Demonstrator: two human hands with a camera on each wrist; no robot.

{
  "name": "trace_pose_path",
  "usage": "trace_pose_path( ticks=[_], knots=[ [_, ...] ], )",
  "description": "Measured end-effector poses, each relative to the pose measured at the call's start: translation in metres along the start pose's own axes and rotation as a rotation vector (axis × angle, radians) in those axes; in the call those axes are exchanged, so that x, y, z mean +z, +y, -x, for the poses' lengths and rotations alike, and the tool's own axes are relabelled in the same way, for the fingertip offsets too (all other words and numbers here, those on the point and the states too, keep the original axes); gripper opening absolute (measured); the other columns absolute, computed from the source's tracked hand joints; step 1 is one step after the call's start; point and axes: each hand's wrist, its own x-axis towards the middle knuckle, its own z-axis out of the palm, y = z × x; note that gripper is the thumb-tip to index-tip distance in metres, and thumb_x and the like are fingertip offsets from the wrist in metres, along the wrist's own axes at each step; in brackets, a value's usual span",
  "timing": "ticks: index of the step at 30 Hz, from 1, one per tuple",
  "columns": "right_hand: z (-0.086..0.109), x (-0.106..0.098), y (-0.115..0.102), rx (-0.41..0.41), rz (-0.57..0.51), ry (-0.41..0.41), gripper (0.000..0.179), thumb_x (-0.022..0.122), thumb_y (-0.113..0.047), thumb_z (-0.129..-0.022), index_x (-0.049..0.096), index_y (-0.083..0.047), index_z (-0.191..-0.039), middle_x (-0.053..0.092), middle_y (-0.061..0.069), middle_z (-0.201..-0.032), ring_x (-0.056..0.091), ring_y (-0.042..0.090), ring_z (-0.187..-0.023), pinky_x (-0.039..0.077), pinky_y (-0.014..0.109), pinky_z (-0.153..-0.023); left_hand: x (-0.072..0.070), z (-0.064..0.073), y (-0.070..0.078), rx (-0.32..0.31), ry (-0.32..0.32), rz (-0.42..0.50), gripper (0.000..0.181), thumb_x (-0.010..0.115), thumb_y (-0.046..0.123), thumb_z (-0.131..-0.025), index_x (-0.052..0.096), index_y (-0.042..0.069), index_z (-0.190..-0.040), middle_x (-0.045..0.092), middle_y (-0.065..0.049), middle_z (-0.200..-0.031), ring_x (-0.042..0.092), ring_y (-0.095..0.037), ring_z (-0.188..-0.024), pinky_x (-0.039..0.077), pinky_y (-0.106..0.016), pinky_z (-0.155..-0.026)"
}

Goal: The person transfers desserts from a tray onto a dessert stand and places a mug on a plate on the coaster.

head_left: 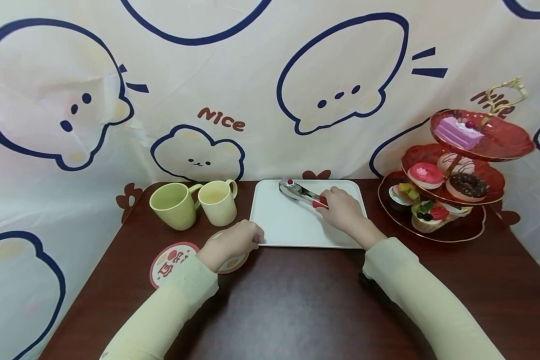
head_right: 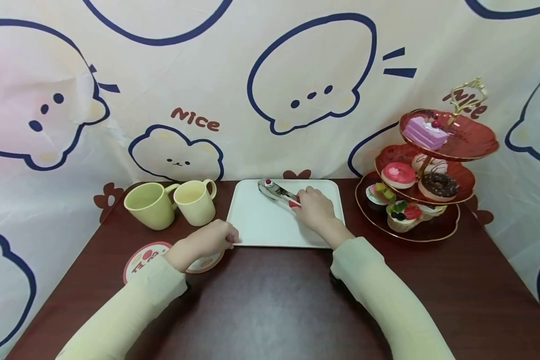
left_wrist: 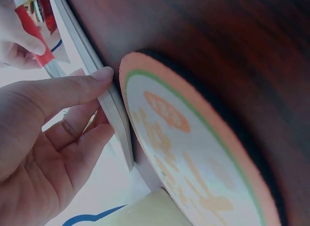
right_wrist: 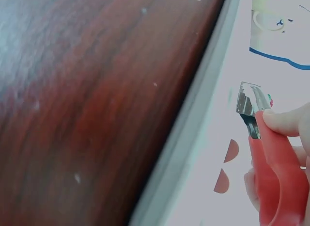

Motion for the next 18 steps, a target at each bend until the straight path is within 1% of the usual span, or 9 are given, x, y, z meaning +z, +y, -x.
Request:
trace_pose_path(
  ticks=[5,8,11,14,16,18],
  knots=[
    [0.007,-0.010,0.001,-0.046,0.021,0.027,0.040,0.072,-0.030,-0.096,0.069,-0.001,-0.124,0.064,0.016,-0.106,0.064,0.033,-0.095,0.054,0.050,-0.075,0.001,0.002,0.000,0.022,0.012,0.002,0.024,0.069,-0.008,-0.087,0.068,0.010,-0.071,0.058,0.006,-0.067,0.047,-0.009,-0.067,0.044,-0.027,-0.061],
    [0.011,-0.016,0.003,-0.064,0.039,0.042,0.039,0.072,-0.030,-0.095,0.071,-0.003,-0.124,0.065,0.015,-0.105,0.064,0.033,-0.095,0.054,0.050,-0.072,0.001,0.003,0.000,0.015,0.015,0.006,0.024,0.067,-0.008,-0.087,0.068,0.010,-0.071,0.057,0.006,-0.066,0.047,-0.010,-0.066,0.043,-0.027,-0.061],
    [0.015,-0.023,0.007,-0.067,0.045,0.044,0.040,0.072,-0.029,-0.095,0.071,-0.004,-0.127,0.064,0.016,-0.103,0.062,0.031,-0.090,0.052,0.047,-0.066,0.002,0.003,0.000,0.009,0.019,0.008,0.024,0.068,-0.008,-0.087,0.069,0.011,-0.073,0.060,0.005,-0.068,0.049,-0.010,-0.067,0.045,-0.027,-0.062],
    [0.020,-0.030,0.012,-0.064,0.041,0.046,0.043,0.072,-0.029,-0.095,0.069,-0.003,-0.130,0.063,0.016,-0.102,0.058,0.029,-0.083,0.048,0.042,-0.061,0.002,0.002,0.000,0.010,0.022,0.012,0.023,0.070,-0.007,-0.087,0.071,0.012,-0.075,0.063,0.004,-0.071,0.053,-0.009,-0.069,0.049,-0.029,-0.065],
    [0.025,-0.036,0.015,-0.058,0.035,0.051,0.045,0.073,-0.028,-0.095,0.068,-0.002,-0.132,0.063,0.017,-0.102,0.056,0.028,-0.081,0.046,0.040,-0.060,0.002,0.001,0.001,0.011,0.025,0.013,0.023,0.071,-0.007,-0.088,0.072,0.012,-0.076,0.064,0.005,-0.073,0.054,-0.009,-0.070,0.050,-0.029,-0.067],
    [0.029,-0.043,0.019,-0.048,0.027,0.057,0.048,0.073,-0.028,-0.095,0.066,-0.001,-0.133,0.063,0.018,-0.102,0.055,0.028,-0.080,0.046,0.039,-0.061,0.001,0.001,0.001,0.010,0.024,0.010,0.024,0.070,-0.007,-0.088,0.071,0.012,-0.074,0.063,0.004,-0.071,0.053,-0.010,-0.069,0.049,-0.029,-0.065]
  ],
)
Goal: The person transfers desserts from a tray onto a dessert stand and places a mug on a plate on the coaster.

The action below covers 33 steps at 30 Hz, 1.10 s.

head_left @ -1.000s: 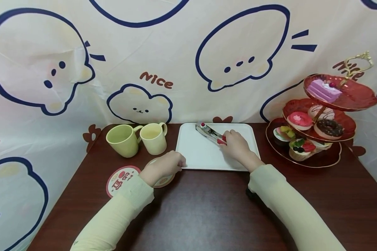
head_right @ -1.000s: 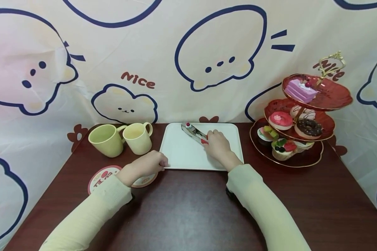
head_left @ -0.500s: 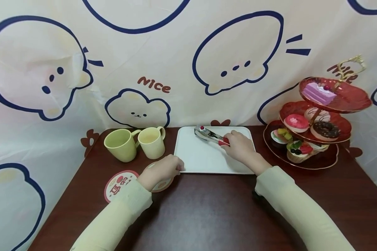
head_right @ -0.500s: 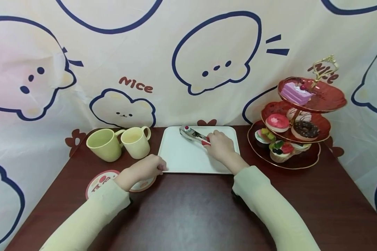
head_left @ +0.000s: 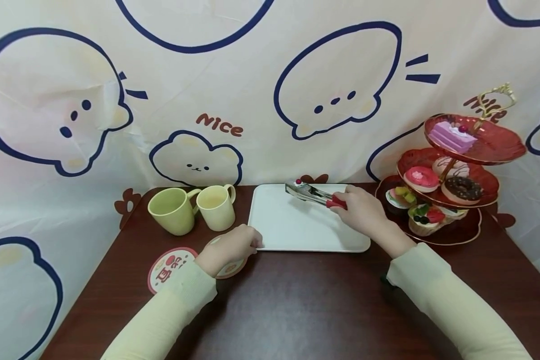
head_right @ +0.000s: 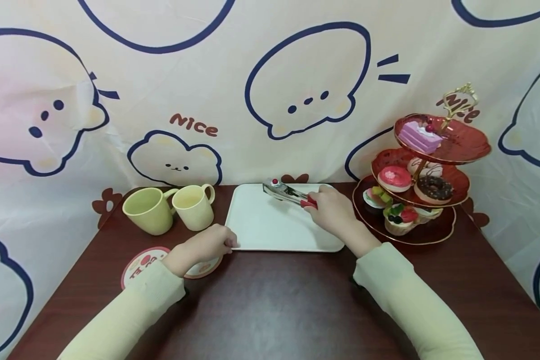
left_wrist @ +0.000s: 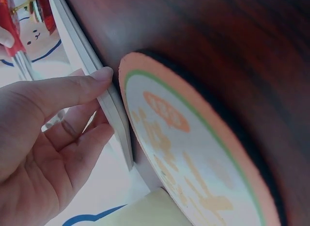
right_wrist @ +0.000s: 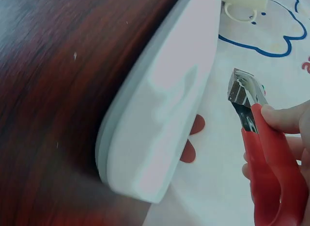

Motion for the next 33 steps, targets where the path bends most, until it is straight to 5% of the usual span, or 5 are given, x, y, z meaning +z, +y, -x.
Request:
trace_pose_path(
  ticks=[12,21,24,25,33],
  knots=[
    [0.030,-0.026,0.021,0.015,0.010,0.047,0.049,0.073,-0.025,-0.095,0.064,0.001,-0.135,0.065,0.022,-0.112,0.059,0.039,-0.098,0.050,0.057,-0.081,0.001,-0.001,-0.001,-0.003,0.010,0.009,0.022,0.071,-0.010,-0.087,0.075,0.010,-0.080,0.069,0.003,-0.078,0.058,-0.010,-0.073,0.053,-0.031,-0.069],
    [0.054,-0.049,0.033,0.030,0.007,0.084,0.050,0.074,-0.025,-0.094,0.062,0.002,-0.136,0.063,0.028,-0.123,0.058,0.045,-0.107,0.050,0.063,-0.085,0.007,-0.003,-0.010,0.052,0.029,0.029,0.018,0.071,-0.008,-0.087,0.076,0.009,-0.082,0.071,-0.001,-0.080,0.061,-0.011,-0.074,0.055,-0.036,-0.071],
    [0.061,-0.057,0.038,0.041,0.010,0.082,0.050,0.074,-0.025,-0.094,0.063,0.003,-0.134,0.061,0.030,-0.126,0.056,0.047,-0.110,0.049,0.065,-0.085,0.006,-0.002,-0.009,0.042,0.024,0.020,0.018,0.071,-0.008,-0.088,0.076,0.009,-0.083,0.072,-0.001,-0.082,0.063,-0.011,-0.077,0.055,-0.034,-0.072],
    [0.063,-0.060,0.040,0.044,0.013,0.080,0.051,0.075,-0.026,-0.094,0.063,0.003,-0.134,0.060,0.031,-0.128,0.055,0.049,-0.112,0.049,0.066,-0.085,-0.002,0.002,0.002,0.013,0.013,0.023,0.019,0.071,-0.010,-0.086,0.076,0.008,-0.082,0.071,-0.001,-0.080,0.063,-0.011,-0.076,0.055,-0.035,-0.072],
    [0.082,-0.081,0.052,0.074,0.032,0.109,0.052,0.075,-0.025,-0.093,0.062,0.000,-0.137,0.051,0.036,-0.139,0.050,0.056,-0.121,0.046,0.071,-0.084,-0.002,0.002,0.003,-0.001,0.006,0.008,0.019,0.072,-0.007,-0.088,0.074,0.010,-0.079,0.068,0.003,-0.075,0.058,-0.010,-0.072,0.052,-0.031,-0.068]
  ],
)
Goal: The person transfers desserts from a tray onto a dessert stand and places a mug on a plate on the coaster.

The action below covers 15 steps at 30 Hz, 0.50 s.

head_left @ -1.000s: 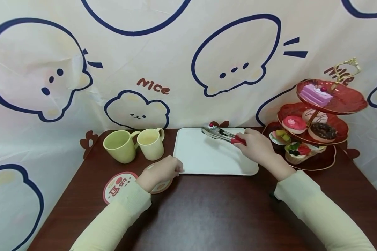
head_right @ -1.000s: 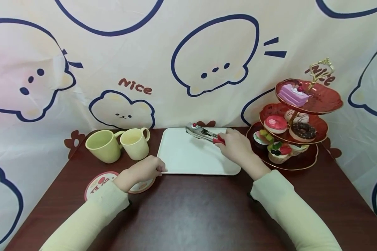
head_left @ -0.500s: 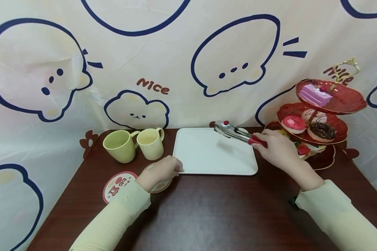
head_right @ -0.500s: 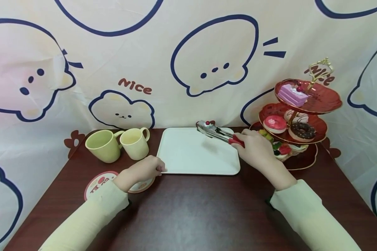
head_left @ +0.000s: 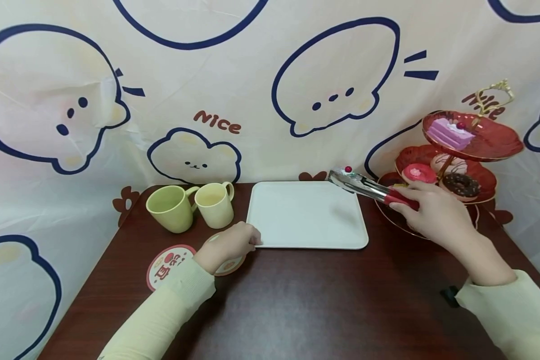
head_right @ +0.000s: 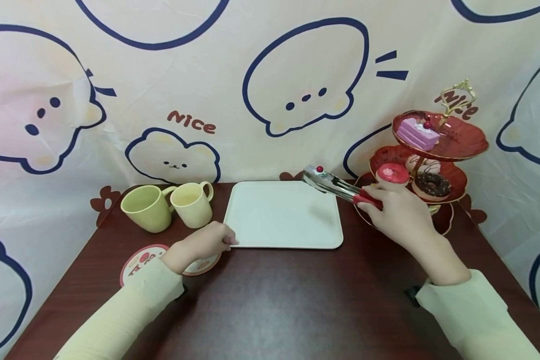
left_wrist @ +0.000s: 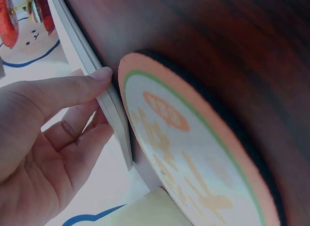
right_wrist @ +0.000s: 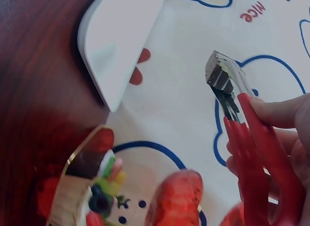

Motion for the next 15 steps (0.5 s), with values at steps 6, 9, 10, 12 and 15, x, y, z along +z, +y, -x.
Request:
trace_pose_path(
  ticks=[6,9,10,12,15],
  knots=[
    [0.013,-0.014,0.011,0.005,0.025,0.036,0.057,0.077,-0.026,-0.092,0.060,0.003,-0.137,0.053,0.039,-0.134,0.051,0.058,-0.115,0.047,0.071,-0.080,0.001,-0.001,-0.003,-0.004,0.002,0.004,0.018,0.072,-0.006,-0.087,0.075,0.010,-0.080,0.068,0.003,-0.076,0.059,-0.010,-0.073,0.053,-0.031,-0.069],
    [0.019,-0.020,0.016,0.001,0.053,0.060,0.058,0.079,-0.026,-0.089,0.061,0.004,-0.135,0.056,0.038,-0.129,0.053,0.056,-0.108,0.049,0.069,-0.074,0.001,-0.001,-0.004,-0.009,-0.003,0.004,0.019,0.072,-0.006,-0.088,0.074,0.010,-0.078,0.067,0.002,-0.074,0.058,-0.010,-0.072,0.052,-0.031,-0.068],
    [0.021,-0.021,0.016,-0.004,0.062,0.072,0.057,0.080,-0.025,-0.088,0.062,0.005,-0.133,0.057,0.038,-0.127,0.054,0.055,-0.106,0.050,0.068,-0.073,0.001,-0.002,-0.003,-0.015,-0.007,0.007,0.020,0.072,-0.006,-0.088,0.073,0.011,-0.078,0.066,0.003,-0.074,0.057,-0.010,-0.071,0.052,-0.031,-0.067],
    [0.025,-0.025,0.018,-0.007,0.081,0.088,0.055,0.081,-0.022,-0.087,0.063,0.007,-0.130,0.058,0.038,-0.124,0.055,0.054,-0.102,0.050,0.068,-0.073,0.001,-0.002,-0.003,-0.020,-0.013,0.013,0.020,0.072,-0.006,-0.088,0.073,0.011,-0.077,0.066,0.003,-0.073,0.057,-0.011,-0.071,0.051,-0.031,-0.067],
    [0.032,-0.030,0.020,0.011,0.111,0.106,0.054,0.081,-0.020,-0.086,0.063,0.009,-0.128,0.058,0.039,-0.120,0.056,0.053,-0.097,0.050,0.066,-0.073,0.001,-0.002,-0.003,-0.015,-0.014,0.018,0.020,0.072,-0.006,-0.088,0.073,0.011,-0.077,0.066,0.003,-0.073,0.057,-0.010,-0.071,0.051,-0.030,-0.067]
  ],
)
